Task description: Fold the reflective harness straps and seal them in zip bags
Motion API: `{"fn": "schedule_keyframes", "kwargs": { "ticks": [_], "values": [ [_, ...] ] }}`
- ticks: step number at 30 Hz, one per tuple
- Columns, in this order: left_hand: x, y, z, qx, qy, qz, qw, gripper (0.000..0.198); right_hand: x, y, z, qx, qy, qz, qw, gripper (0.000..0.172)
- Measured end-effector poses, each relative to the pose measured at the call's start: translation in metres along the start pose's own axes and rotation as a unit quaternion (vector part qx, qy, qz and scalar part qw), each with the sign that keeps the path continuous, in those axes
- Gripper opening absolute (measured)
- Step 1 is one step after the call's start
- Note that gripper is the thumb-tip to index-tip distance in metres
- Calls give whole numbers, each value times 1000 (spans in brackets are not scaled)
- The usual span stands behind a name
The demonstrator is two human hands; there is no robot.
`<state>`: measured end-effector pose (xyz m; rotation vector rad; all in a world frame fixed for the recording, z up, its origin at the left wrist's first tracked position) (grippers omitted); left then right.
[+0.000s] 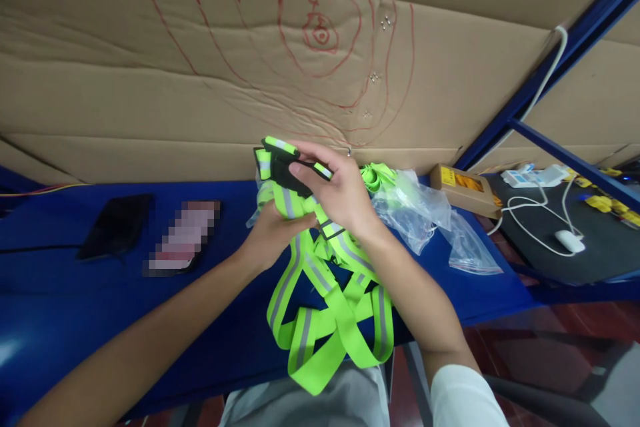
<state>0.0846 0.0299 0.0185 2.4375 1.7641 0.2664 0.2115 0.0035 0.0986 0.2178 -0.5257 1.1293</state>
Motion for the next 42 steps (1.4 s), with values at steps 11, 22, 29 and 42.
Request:
{"fn": "schedule_keyframes", "kwargs": {
  "ticks": [11, 22, 29, 42],
  "values": [
    [-16, 12, 2, -172, -136, 118, 969, 41, -1, -4, 8, -18, -33, 24, 999, 29],
    [-24, 14, 3, -132, -156, 247, 947, 37, -1, -37, 32, -140, -165, 87, 972, 29],
    [-31, 14, -18, -220, -199, 239, 925, 23, -21, -40, 50, -301, -322, 73, 895, 46],
    [-6, 1, -14, -195, -222, 124, 947, 55, -8, -32, 28, -230, -225, 323, 890, 31]
  ]
}}
Point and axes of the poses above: each hand's wrist, its own x-axis towards the middle knuckle, its own y-axis out of the palm, z = x × y, the point moved 3 cm from there along x, towards the middle knuckle, and after that the axes turned 13 degrees about -z, right-handed, at the moved point
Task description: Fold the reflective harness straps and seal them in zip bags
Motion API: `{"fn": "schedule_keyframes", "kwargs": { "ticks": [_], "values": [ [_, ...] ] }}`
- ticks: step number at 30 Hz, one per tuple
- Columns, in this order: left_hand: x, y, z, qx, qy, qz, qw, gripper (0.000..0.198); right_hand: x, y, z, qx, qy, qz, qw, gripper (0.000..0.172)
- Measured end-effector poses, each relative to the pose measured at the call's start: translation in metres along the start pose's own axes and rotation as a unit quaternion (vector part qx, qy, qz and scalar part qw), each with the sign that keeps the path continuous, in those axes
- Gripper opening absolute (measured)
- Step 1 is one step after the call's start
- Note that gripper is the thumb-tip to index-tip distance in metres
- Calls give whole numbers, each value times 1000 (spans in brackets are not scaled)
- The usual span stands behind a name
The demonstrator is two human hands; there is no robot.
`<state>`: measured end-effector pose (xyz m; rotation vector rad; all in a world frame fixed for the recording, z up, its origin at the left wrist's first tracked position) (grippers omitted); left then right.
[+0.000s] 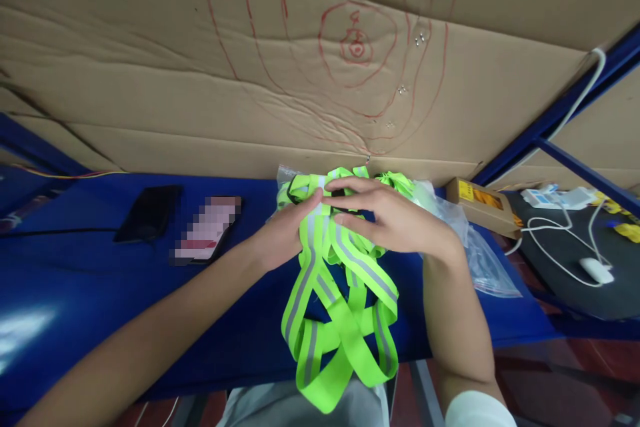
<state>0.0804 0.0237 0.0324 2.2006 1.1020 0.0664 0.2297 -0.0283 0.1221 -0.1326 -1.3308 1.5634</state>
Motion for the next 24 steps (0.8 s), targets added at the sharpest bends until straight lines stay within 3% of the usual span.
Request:
{"fn": "schedule_keyframes", "kwargs": {
  "ticks": [1, 3, 6, 8, 10, 12, 17, 21, 24],
  "values": [
    [2, -2, 2, 8, 5, -15, 1000, 55, 0, -1, -4, 31, 9, 0, 999, 30],
    [5, -4, 3, 20, 16, -18, 1000, 54, 0, -6, -14, 56, 42, -61, 996, 32],
    [5, -8, 3, 61, 46, 0, 997, 51, 0, -12, -31, 47, 116, -155, 980, 58],
    [4, -10, 2, 117, 77, 10, 990, 49, -1, -7, -39, 102, 152, -96, 978, 72],
    [4, -12, 2, 172, 94, 16, 981, 48, 0, 2, -40, 170, 171, -5, 970, 67],
    [5, -15, 2, 183, 100, 5, 978, 49, 2, 9, -39, 192, 197, 9, 961, 55],
    [8, -14, 0, 95, 107, 0, 990, 52, 7, 21, -29, 230, 245, -117, 935, 42],
    [2, -1, 7, 17, 10, 87, 996, 46, 5, 29, -26, 275, 284, -142, 908, 45],
    [-5, 6, 9, 2, -18, 122, 992, 38, 7, 28, -23, 264, 276, -199, 903, 44]
  ]
}}
Point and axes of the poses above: each hand's wrist, its own x-axis towards the middle knuckle, its own y-axis out of the palm, z = x × y, the point moved 3 cm from there along x, towards the middle knuckle, and after that the axes turned 13 degrees about -z, right-handed, at the moved point
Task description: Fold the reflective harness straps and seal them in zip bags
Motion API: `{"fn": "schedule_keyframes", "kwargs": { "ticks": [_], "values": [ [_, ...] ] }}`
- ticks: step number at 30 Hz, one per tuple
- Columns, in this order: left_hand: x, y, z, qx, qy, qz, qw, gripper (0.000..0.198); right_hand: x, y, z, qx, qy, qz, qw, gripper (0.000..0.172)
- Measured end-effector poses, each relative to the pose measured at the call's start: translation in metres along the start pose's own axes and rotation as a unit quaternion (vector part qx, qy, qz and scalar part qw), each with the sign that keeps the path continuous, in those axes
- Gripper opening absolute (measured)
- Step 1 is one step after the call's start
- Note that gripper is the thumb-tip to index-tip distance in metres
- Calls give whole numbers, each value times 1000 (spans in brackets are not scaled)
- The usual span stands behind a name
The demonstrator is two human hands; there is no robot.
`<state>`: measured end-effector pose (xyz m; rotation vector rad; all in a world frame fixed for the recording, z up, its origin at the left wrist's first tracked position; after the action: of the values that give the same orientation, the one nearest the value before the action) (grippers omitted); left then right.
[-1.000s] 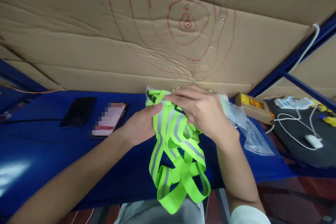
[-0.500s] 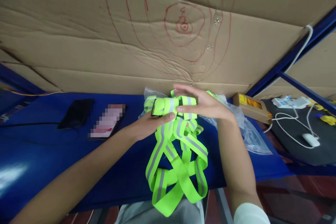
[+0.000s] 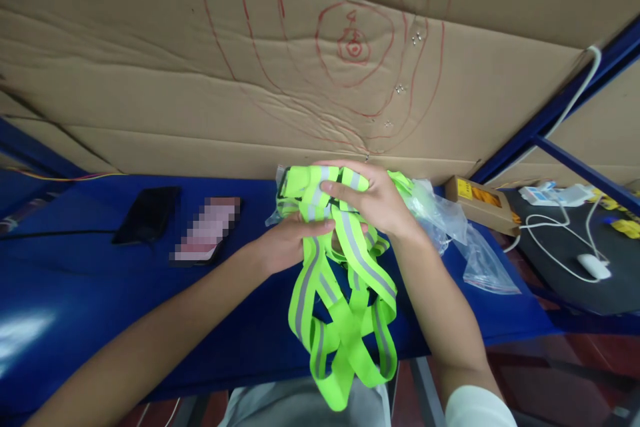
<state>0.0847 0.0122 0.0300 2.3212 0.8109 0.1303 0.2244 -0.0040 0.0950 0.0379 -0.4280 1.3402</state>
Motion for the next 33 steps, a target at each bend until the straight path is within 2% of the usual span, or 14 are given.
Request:
{"fn": "schedule_keyframes", "kwargs": {
  "ticks": [2, 4, 8, 10, 13, 15, 20, 23, 25, 27, 29, 31, 33],
  "values": [
    [-3, 2, 0, 18, -16, -9, 1000, 32, 0, 0, 5, -5, -39, -37, 999, 40],
    [-4, 1, -2, 49, -14, -30, 998, 32, -2, -1, 10, -12, -59, -45, 997, 38],
    [0, -9, -8, 162, 75, -45, 983, 31, -6, -2, 18, -41, -81, -23, 996, 39],
    [2, -12, -6, 184, 90, -20, 979, 28, -8, -3, 22, -66, -96, -20, 993, 40],
    [2, -10, 2, 155, 53, 48, 985, 31, -10, -4, 25, -90, -100, -25, 991, 41],
    [1, -9, 4, 166, 40, 67, 983, 37, -10, -7, 26, -74, -84, -32, 993, 43],
    [3, -15, -11, 293, 116, -7, 949, 36, -11, -12, 22, 27, 2, -56, 998, 47],
    [1, -10, -12, 278, 117, -1, 953, 44, -14, -5, 23, 26, -16, -97, 995, 42],
    [-1, -5, -7, 231, 116, -27, 966, 45, -17, 2, 26, 3, -45, -106, 993, 36],
    [-3, -2, 0, 167, 87, -40, 981, 39, -18, 4, 31, -44, -87, -107, 989, 32],
    [-4, 1, 7, 102, 13, -3, 995, 33, -19, 0, 36, -110, -148, -93, 978, 30],
    [-6, 2, 8, 58, -60, 52, 995, 27, -19, -5, 38, -165, -217, -44, 961, 29],
    [-8, 2, 1, 29, -85, 74, 993, 18, -19, -10, 38, -195, -278, 14, 941, 29]
  ]
}}
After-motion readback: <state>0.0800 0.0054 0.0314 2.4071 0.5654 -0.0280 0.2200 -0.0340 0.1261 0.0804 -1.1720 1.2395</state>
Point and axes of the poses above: each hand's wrist, its own x-axis towards the middle knuckle, its own y-axis out of the palm, z = x × y, the point moved 3 cm from there along x, towards the middle knuckle, and after that the axes turned 13 degrees about -z, right-handed, at the moved point
